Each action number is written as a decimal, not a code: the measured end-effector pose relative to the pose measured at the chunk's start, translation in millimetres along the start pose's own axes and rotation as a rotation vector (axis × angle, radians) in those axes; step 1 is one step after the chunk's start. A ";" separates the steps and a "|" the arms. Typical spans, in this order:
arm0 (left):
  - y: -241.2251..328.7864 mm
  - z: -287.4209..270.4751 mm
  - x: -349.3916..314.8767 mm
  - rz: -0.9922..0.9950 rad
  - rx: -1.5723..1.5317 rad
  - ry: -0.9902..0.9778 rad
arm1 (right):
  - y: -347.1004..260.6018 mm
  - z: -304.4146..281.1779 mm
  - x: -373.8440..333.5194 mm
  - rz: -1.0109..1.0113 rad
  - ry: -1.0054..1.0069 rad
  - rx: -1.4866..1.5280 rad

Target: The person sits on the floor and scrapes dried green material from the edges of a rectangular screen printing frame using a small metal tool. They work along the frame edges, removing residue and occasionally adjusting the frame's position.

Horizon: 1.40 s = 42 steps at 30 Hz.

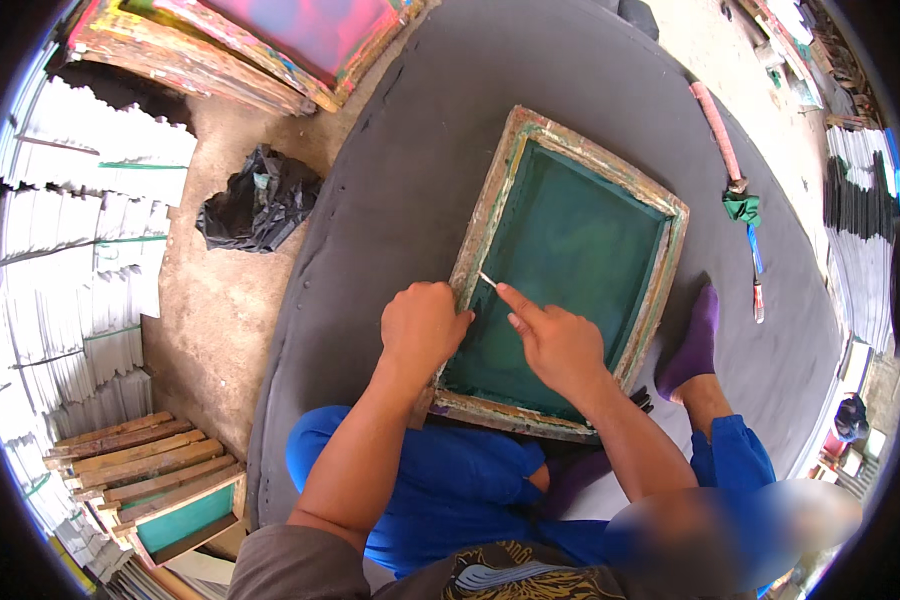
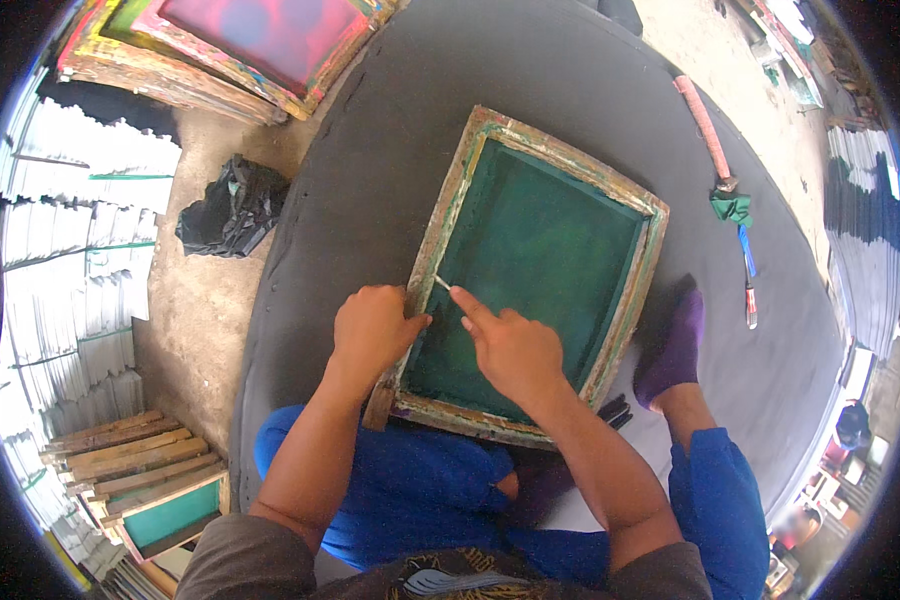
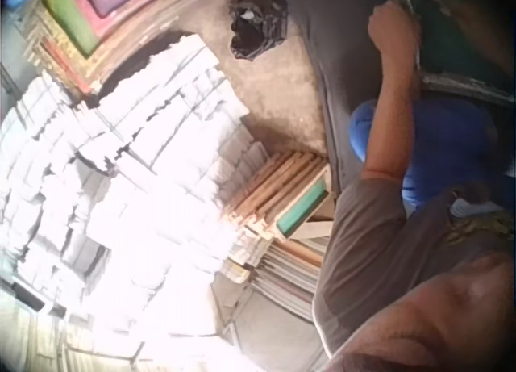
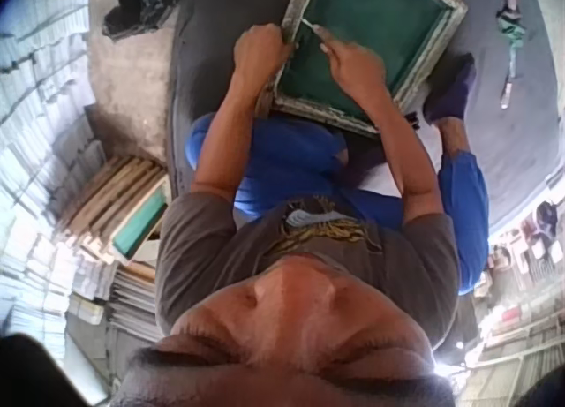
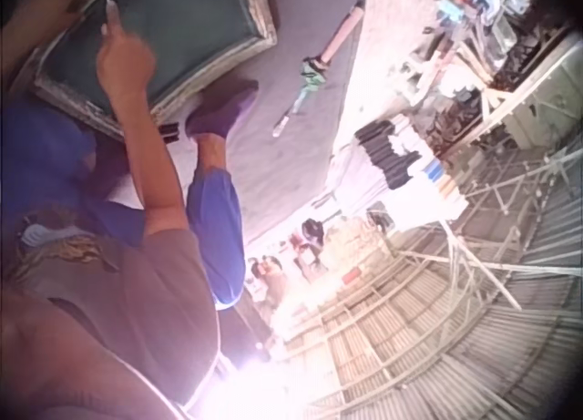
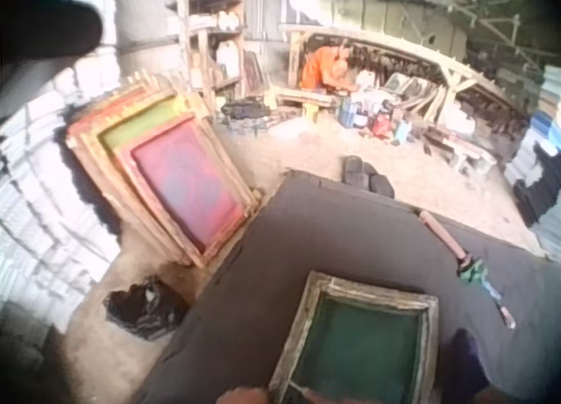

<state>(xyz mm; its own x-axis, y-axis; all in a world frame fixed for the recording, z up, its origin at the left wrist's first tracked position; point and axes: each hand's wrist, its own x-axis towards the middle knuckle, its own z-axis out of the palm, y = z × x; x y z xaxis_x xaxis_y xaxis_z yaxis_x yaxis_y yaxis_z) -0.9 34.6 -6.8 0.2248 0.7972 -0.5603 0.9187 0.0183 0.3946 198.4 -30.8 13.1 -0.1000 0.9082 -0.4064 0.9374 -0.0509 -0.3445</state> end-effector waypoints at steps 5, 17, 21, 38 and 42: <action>0.4 4.7 -2.8 -0.006 -0.065 0.037 | -9.3 -0.8 1.9 0.002 -0.007 -0.046; -5.7 3.4 -3.6 0.029 -0.126 0.063 | -24.8 -11.7 0.9 0.059 -0.023 -0.063; -5.8 4.8 -3.4 0.024 -0.123 0.055 | -35.3 -18.4 -0.3 0.098 -0.055 -0.113; -8.3 10.9 -1.9 0.024 -0.121 0.074 | -34.7 -29.1 7.6 0.130 -0.133 0.032; -9.6 11.7 -1.3 0.033 -0.124 0.071 | -34.0 -31.8 7.9 0.130 -0.113 0.021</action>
<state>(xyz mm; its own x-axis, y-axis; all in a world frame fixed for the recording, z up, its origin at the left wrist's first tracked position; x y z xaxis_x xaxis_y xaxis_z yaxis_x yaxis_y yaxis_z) -6.2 26.4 -18.3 0.2262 0.8393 -0.4944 0.8629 0.0629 0.5014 176.3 -8.7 48.5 -0.0162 0.8409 -0.5409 0.9378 -0.1748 -0.2999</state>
